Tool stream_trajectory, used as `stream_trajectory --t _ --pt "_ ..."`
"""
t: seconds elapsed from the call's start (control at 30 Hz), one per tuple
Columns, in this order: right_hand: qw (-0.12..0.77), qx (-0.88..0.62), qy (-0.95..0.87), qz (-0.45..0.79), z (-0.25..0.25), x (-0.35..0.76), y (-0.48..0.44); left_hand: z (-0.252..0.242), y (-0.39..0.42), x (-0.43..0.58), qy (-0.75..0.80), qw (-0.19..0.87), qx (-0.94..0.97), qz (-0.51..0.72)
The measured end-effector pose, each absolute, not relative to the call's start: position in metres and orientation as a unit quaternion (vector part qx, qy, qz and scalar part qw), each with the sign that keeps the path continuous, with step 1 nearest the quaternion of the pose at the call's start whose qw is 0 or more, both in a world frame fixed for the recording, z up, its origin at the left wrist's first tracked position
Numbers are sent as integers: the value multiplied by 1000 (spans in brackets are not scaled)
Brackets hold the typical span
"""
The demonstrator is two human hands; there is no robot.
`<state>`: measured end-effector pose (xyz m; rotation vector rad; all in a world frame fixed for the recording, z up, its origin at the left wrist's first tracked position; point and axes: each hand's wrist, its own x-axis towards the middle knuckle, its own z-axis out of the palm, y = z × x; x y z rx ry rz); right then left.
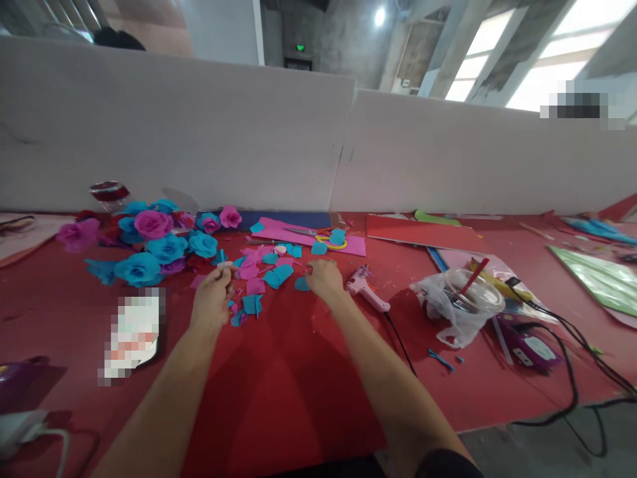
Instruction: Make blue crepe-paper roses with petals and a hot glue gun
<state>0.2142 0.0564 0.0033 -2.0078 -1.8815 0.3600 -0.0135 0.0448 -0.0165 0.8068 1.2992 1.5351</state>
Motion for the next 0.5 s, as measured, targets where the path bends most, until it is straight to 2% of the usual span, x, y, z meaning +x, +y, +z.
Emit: stream_trajectory --t 0.23,0.5 --pt "129 -683 -710 110 21 206 109 -18 42 -11 556 454 314 622" --pt "63 -748 -654 94 3 177 148 -17 40 -3 536 472 296 635"
